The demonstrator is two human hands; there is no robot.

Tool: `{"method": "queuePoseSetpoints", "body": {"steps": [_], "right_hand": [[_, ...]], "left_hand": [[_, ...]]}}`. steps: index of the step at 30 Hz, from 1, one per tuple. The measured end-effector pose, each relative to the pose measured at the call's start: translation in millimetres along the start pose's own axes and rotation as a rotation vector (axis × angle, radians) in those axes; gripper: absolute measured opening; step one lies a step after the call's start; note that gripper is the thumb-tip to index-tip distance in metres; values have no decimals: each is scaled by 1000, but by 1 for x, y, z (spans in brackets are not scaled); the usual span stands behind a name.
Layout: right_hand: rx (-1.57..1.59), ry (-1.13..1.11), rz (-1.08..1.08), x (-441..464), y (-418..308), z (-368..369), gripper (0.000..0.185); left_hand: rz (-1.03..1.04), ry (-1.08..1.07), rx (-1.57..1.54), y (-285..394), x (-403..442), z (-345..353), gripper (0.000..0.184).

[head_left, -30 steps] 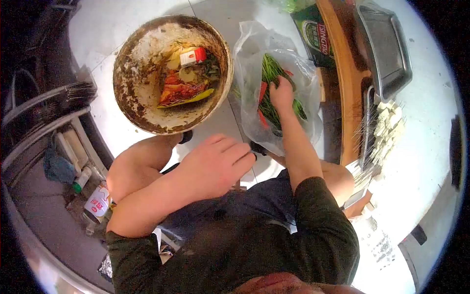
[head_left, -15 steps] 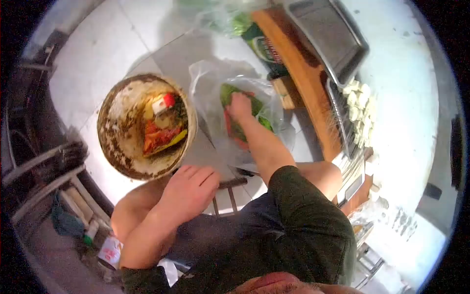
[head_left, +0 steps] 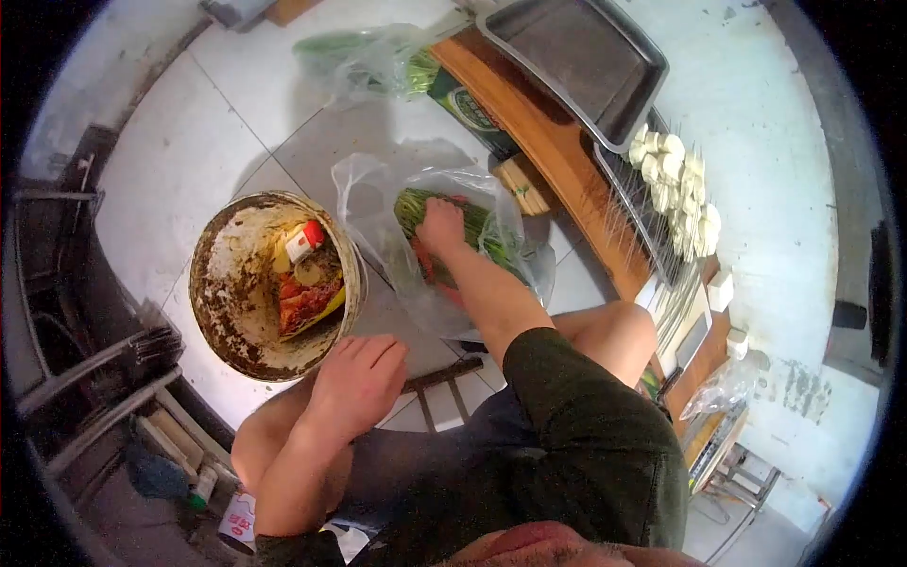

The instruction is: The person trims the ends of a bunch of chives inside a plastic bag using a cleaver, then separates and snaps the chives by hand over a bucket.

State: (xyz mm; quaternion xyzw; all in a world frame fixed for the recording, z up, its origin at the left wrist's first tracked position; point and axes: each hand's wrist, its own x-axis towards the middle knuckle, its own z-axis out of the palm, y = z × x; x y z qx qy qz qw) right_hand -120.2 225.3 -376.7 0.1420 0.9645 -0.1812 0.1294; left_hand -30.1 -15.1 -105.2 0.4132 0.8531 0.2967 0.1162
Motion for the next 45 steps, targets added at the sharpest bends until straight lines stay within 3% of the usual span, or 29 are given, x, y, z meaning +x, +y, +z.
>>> {"method": "queuePoseSetpoints", "body": {"steps": [3, 7, 9, 10, 12, 14, 17, 18, 20, 22, 24, 26, 28, 31, 34, 36, 38, 39, 40, 41, 42, 43, 44, 45], "right_hand": [[-26, -14, -70, 2, 6, 4, 43], [18, -57, 3, -3, 0, -9, 42], [87, -108, 11, -22, -13, -52, 45], [148, -8, -62, -33, -11, -62, 44], [288, -185, -33, -54, -11, -119, 39], [498, 66, 1, -83, 3, -158, 31], [756, 647, 163, -134, 25, -241, 20], [823, 782, 122, -138, 50, -256, 21], [705, 971, 156, -150, 95, -300, 26], [852, 985, 289, -136, 149, -326, 34], [1222, 735, 399, -114, 181, -344, 45], [1177, 570, 497, -69, 207, -327, 55], [1308, 387, 477, -70, 154, -341, 61], [1459, 311, 512, -37, 133, -330, 50], [1589, 419, 474, -14, 132, -309, 25], [1532, 362, 403, -9, 134, -305, 21], [1182, 229, 370, 4, 141, -302, 24], [1072, 217, 363, 8, 140, -305, 22], [960, 204, 353, 12, 139, -308, 22], [1085, 256, 402, 18, 141, -304, 26], [921, 413, 402, 29, 147, -293, 28], [755, 561, 401, 39, 155, -278, 29], [585, 714, 400, 33, 154, -282, 31], [681, 789, 380, 24, 153, -284, 38]], "left_hand": [[-20, -12, 11, 0, 1, 2, 25], [-54, -45, 13, -1, 2, -1, 24], [-59, -42, 33, 3, 2, -4, 24], [-69, -29, 47, 5, 4, -6, 24], [-58, -34, 31, 9, 6, -9, 23], [-64, -30, 22, 10, 5, -7, 23], [-49, -7, 22, 16, 5, -6, 22], [-62, -10, 28, 18, 2, -6, 22], [-163, -48, -11, 15, -2, 3, 22], [-253, -32, -33, 25, 2, 2, 21], [-324, 27, -35, 46, 10, -5, 21], [-274, 88, -252, 20, 4, 15, 19], [-189, 109, -296, 10, 4, 21, 18], [55, 119, -130, 13, 10, 14, 18], [-151, 125, -247, 5, 6, 37, 23], [-60, 124, 129, 31, 19, 30, 27], [-12, 48, 352, 15, 5, 40, 27], [164, 98, 840, 11, 0, 46, 28], [171, 58, 904, 6, -5, 49, 29], [172, 15, 970, 33, 1, 33, 30], [164, -29, 1035, 49, 5, 22, 31], [193, 49, 1016, 51, 6, 17, 33], [108, 56, 711, 50, 2, 17, 33], [32, 70, 405, 43, -3, 22, 33]]}}
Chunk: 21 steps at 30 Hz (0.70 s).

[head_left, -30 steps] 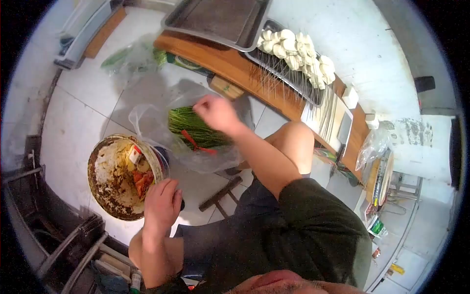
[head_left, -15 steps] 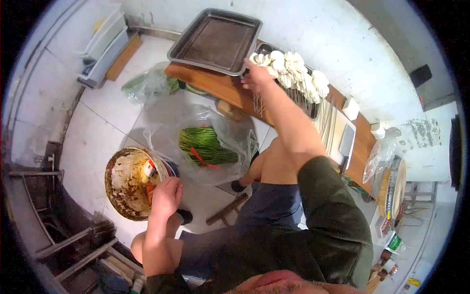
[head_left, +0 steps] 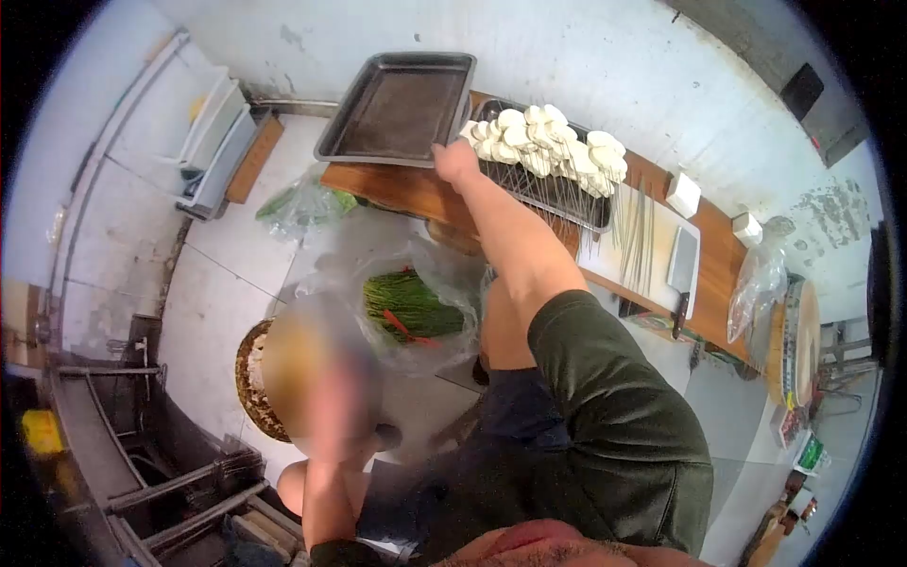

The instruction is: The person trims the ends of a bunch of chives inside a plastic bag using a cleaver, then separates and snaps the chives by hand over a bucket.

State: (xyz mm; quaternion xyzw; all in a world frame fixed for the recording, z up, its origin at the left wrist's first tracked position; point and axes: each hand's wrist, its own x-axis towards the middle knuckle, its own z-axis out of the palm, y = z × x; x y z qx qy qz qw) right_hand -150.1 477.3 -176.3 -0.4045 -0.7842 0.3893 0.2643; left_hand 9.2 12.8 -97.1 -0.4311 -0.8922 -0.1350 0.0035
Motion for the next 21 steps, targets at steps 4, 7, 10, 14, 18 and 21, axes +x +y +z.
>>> {"method": "queuePoseSetpoints", "body": {"steps": [4, 7, 10, 14, 18, 21], "right_hand": [[-162, -507, -277, -18, -38, -52, 25], [-81, -274, -421, -73, -45, -59, 24], [149, -332, -162, -142, -83, -95, 31], [232, -525, -57, -204, -92, -118, 40], [322, -671, -71, -251, -98, -145, 38], [303, -810, -177, -262, -100, -166, 41]], "left_hand": [[-286, 51, -1216, -20, -3, 28, 34], [-432, 101, -1595, -6, 1, 30, 33], [-450, 218, -1503, 5, 12, 29, 32], [-391, 371, -1167, 13, 26, 23, 31], [-358, 547, -645, 51, 36, 0, 33], [-262, 600, -405, 62, 34, -10, 35]]}}
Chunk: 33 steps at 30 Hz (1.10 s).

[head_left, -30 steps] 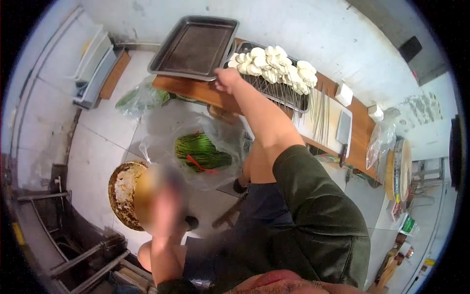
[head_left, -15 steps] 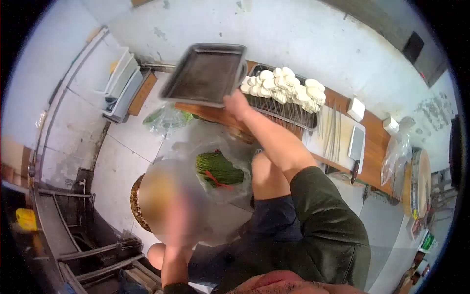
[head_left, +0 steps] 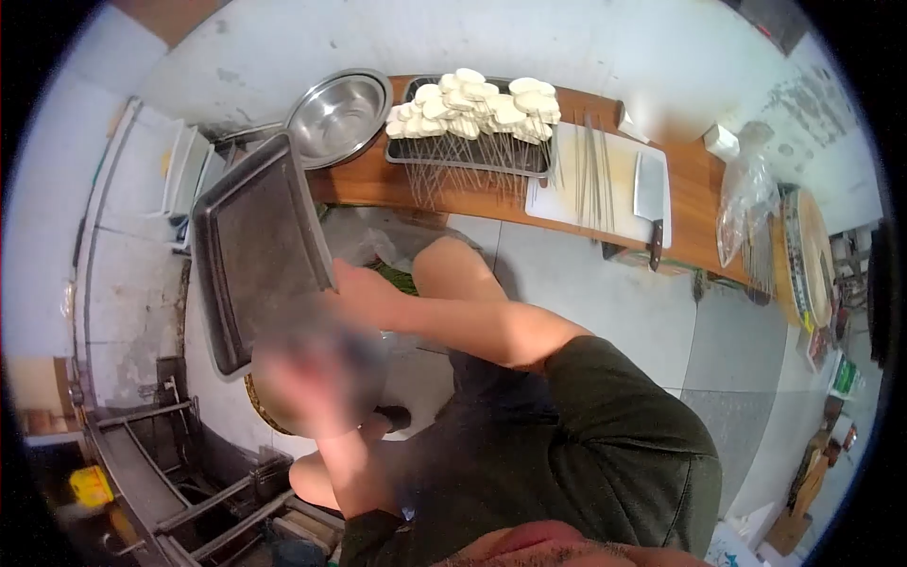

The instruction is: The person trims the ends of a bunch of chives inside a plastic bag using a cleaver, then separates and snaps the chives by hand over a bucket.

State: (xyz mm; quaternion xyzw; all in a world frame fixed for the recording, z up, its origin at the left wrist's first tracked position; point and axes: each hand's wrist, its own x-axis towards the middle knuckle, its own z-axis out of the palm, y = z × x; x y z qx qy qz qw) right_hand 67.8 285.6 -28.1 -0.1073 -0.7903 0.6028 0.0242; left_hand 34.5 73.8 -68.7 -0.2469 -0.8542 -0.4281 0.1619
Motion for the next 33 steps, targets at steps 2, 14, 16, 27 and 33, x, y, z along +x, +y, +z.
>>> {"method": "queuePoseSetpoints", "body": {"steps": [2, 14, 16, 27, 33], "right_hand": [[-100, -56, -100, -12, 1, -2, 42], [36, 1285, 214, -81, 198, -316, 32], [-24, 1133, 472, -88, 256, -333, 34], [-159, 971, 521, -36, 314, -304, 30], [189, 820, 489, -23, 310, -318, 24]], "left_hand": [[142, -18, 138, 11, -4, -7, 38], [202, -299, 270, 60, -27, -61, 48], [-117, -160, 26, 39, -38, -56, 47], [-864, 426, -535, -63, -45, -114, 48], [-900, 507, -536, -99, -58, -139, 49]]}}
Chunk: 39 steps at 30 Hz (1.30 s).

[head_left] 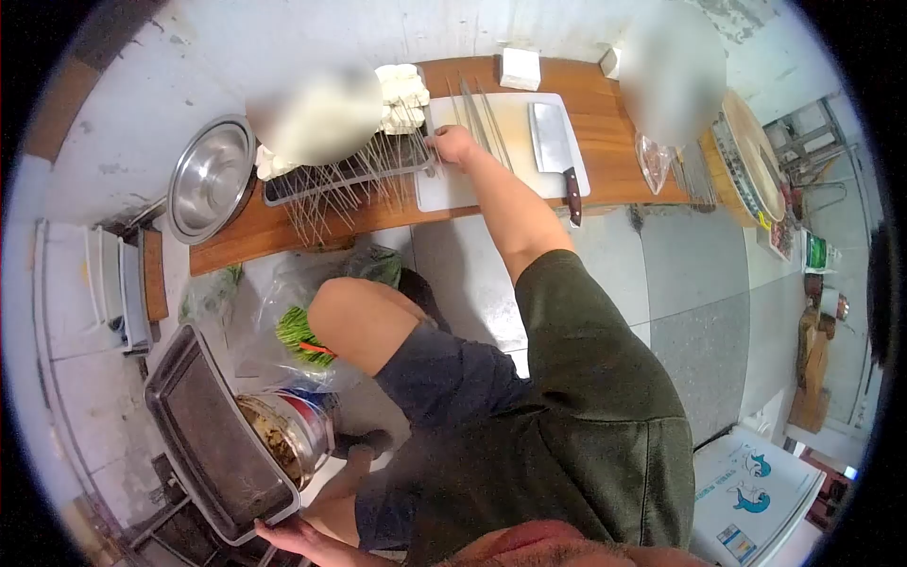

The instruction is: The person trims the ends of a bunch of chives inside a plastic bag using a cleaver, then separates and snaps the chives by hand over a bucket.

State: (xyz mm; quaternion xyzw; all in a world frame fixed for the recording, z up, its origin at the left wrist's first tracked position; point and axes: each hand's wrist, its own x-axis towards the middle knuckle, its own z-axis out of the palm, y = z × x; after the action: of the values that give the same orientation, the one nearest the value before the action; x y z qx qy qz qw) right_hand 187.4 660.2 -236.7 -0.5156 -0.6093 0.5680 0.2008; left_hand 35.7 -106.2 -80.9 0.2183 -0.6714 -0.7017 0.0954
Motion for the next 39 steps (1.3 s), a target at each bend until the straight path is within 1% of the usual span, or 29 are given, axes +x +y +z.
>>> {"method": "queuePoseSetpoints", "body": {"steps": [2, 3, 4, 6, 8, 10, 11, 13, 15, 16, 18, 21, 22, 23, 25, 26, 29, 30, 32, 33, 35, 37, 38, 39], "right_hand": [[35, -12, -8, -3, -8, 0, 25], [54, -15, -7, -8, -15, -1, 26], [-45, -65, 10, -14, -25, -6, 30], [-86, -89, 21, -12, -17, -6, 31], [-87, -90, -25, -8, -17, -2, 32], [-91, -52, -10, 0, -2, -4, 32], [-95, -51, -13, 5, 2, 1, 32], [177, -71, 74, -13, -10, 3, 31], [43, 11, 150, -17, -14, 5, 34], [136, 54, 94, -15, -12, 10, 34], [323, 142, -10, -13, -3, 19, 36], [98, 105, 45, -42, -35, 6, 36], [156, 162, 30, -37, -26, 12, 38], [145, 145, -14, -26, -9, 13, 38], [127, 120, -96, -6, 16, 12, 38], [-15, 262, -270, -17, 13, 14, 34], [403, 179, -133, -31, 5, 12, 30], [259, 224, -135, -28, 10, 8, 29], [348, 227, -69, -32, 15, 0, 26], [396, 240, -32, -39, 16, -5, 25], [502, 280, -29, -47, 25, -15, 19], [677, 306, -64, -73, 14, -30, 19], [658, 298, -40, -83, 13, -46, 22], [639, 283, -19, -90, 15, -60, 24]], "left_hand": [[42, -61, -29, -6, 4, -10, 49], [68, -126, -36, -7, 3, -13, 49], [92, -194, -34, -6, 1, -16, 50], [26, -62, -100, 2, -7, -7, 50], [-38, -18, -107, 13, -20, 6, 51], [-107, -59, -32, 36, -41, 17, 51], [-119, -133, -193, 36, -45, 21, 53], [-114, -112, -179, 37, -41, 17, 55], [-133, -165, -257, 34, -35, 11, 56], [-141, -136, -213, 39, -43, 17, 57], [-122, -153, -230, 39, -49, 21, 57], [-153, -117, -225, 44, -54, 23, 56], [-164, -137, -262, 39, -48, 17, 56], [-177, -158, -300, 36, -46, 17, 56], [-148, -129, -265, 38, -52, 19, 56], [-146, -116, -251, 40, -57, 23, 56], [-102, -99, -194, 41, -59, 23, 59], [-85, -95, -171, 43, -58, 22, 59], [-48, -129, -167, 43, -66, 27, 60], [-82, -48, -137, 45, -70, 30, 60], [-74, -175, -212, 36, -60, 21, 59], [-82, -205, -215, 29, -47, 13, 58], [-64, -133, -189, 42, -70, 34, 57], [-70, -162, -196, 40, -60, 28, 56]]}}
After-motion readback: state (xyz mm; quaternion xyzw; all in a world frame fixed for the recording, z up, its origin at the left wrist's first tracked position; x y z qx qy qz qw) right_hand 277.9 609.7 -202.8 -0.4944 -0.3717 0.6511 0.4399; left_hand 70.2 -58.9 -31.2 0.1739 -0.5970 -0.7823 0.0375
